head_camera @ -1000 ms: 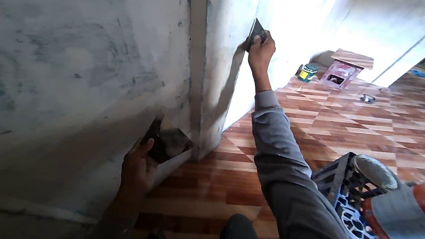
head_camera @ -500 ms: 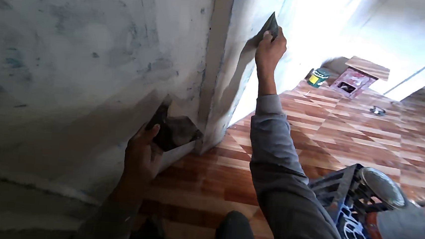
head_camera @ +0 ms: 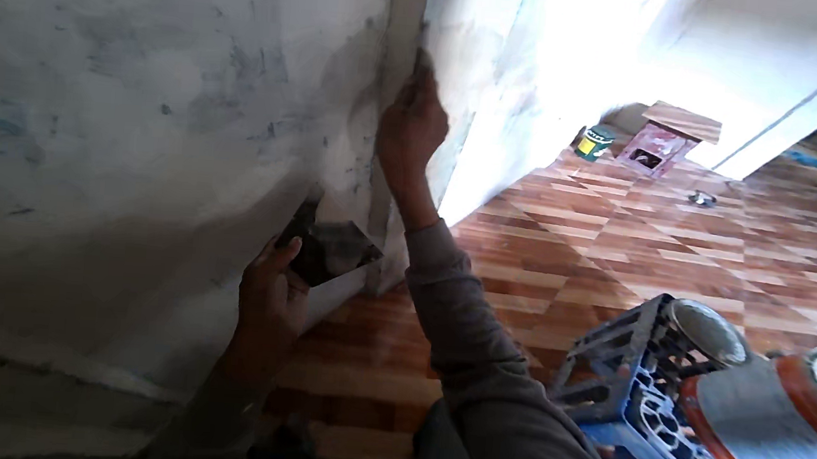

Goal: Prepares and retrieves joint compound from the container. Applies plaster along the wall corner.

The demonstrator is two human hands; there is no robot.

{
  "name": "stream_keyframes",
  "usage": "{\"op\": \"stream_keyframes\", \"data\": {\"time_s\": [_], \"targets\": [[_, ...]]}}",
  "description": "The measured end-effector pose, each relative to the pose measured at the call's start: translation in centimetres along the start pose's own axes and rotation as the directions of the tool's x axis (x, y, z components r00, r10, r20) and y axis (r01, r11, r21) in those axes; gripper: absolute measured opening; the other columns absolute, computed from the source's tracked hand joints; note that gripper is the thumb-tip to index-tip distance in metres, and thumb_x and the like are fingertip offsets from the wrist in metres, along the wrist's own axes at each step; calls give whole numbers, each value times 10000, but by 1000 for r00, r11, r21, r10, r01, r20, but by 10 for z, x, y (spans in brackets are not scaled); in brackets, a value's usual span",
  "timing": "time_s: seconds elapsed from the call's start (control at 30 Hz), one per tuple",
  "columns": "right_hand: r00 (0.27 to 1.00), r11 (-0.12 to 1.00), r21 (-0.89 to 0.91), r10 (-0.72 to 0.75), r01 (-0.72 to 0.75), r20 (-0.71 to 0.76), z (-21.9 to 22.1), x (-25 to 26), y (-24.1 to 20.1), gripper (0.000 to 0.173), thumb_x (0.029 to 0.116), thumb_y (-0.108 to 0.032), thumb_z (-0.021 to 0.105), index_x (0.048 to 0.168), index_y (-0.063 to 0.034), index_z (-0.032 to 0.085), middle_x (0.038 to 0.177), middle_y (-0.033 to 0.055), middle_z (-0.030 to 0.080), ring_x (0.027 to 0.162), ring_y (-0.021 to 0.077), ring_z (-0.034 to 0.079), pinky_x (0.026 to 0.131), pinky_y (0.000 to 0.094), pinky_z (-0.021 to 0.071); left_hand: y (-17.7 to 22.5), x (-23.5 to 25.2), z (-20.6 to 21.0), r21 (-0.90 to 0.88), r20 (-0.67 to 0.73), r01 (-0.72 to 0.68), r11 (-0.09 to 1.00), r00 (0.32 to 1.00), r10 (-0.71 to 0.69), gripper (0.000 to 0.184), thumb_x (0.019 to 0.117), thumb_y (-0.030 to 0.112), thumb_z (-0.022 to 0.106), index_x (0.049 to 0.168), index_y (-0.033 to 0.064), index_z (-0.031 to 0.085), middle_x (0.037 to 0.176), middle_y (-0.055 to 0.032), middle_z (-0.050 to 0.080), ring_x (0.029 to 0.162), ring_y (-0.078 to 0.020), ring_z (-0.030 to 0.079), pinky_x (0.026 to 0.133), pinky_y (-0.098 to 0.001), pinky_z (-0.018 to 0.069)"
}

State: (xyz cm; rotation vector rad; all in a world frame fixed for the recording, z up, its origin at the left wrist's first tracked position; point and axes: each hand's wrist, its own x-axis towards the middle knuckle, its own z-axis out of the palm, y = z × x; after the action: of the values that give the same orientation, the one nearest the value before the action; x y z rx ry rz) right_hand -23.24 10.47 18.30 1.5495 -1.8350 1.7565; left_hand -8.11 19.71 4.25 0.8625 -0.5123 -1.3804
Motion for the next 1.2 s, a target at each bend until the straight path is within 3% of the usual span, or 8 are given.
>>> {"op": "stream_keyframes", "data": {"time_s": [0.07,0.13,0.2,0.3,0.4,0.8,0.93,1.2], "targets": [[991,995,84,-65,55,119,-17,-21,-4,389,1039,-97,499,1412,-104,608,1032,143,738,791,294,712,672,501,575,-2,4,-2,18,-5,-8,1000,1000,8,337,1065,95,465,1392,16,476,1093,-130,673,912,-209,712,766,-408,626],[977,983,151,-132,107,166,-33,-25,16,390,1074,-117,483,1454,-135,566,1072,133,733,804,276,703,701,482,577,-1,6,-6,21,-29,-20,1000,999,21,330,1066,104,470,1386,23,492,1104,-123,671,916,-205,708,774,-411,623],[988,981,122,-153,150,20,-34,13,59,380,1053,-101,484,1413,-69,600,1076,146,748,865,259,730,780,465,598,2,5,-9,10,-48,-34,999,998,35,330,1058,102,483,1378,24,501,1098,-121,673,912,-201,704,770,-405,619],[997,994,100,-28,36,-75,-36,82,119,370,1073,-142,440,1376,32,560,1063,201,713,932,302,709,868,480,563,1,0,-8,27,-25,-19,999,999,20,340,1055,87,479,1386,13,484,1088,-120,675,915,-197,706,778,-400,622],[994,989,145,-9,25,-107,-33,127,145,370,1078,-157,435,1372,26,567,1117,198,711,1014,282,703,932,449,547,-4,3,-6,58,-26,12,998,1000,-11,342,1057,100,490,1390,23,490,1091,-111,672,910,-190,701,769,-388,618],[989,996,78,-34,46,-142,-16,160,127,367,1077,-137,440,1389,21,553,1113,195,712,1011,280,703,915,421,543,-1,5,-10,35,-23,10,999,1000,-9,290,1060,87,470,1338,17,515,1048,-113,682,881,-195,714,744,-383,628],[989,996,76,-26,37,-148,-6,155,118,419,1088,-147,419,1460,32,495,1125,204,713,1002,299,705,913,431,544,-1,2,-10,29,-5,12,1000,1000,-12,292,1063,88,470,1339,7,517,1051,-121,690,887,-203,721,743,-388,634],[989,996,84,-21,33,-145,-4,122,79,397,1088,-169,433,1431,-7,549,1157,182,718,1025,300,708,908,462,550,-5,-2,-6,29,-3,26,999,1000,-26,309,1056,81,484,1352,-1,516,1074,-131,692,905,-212,721,760,-396,631]]}}
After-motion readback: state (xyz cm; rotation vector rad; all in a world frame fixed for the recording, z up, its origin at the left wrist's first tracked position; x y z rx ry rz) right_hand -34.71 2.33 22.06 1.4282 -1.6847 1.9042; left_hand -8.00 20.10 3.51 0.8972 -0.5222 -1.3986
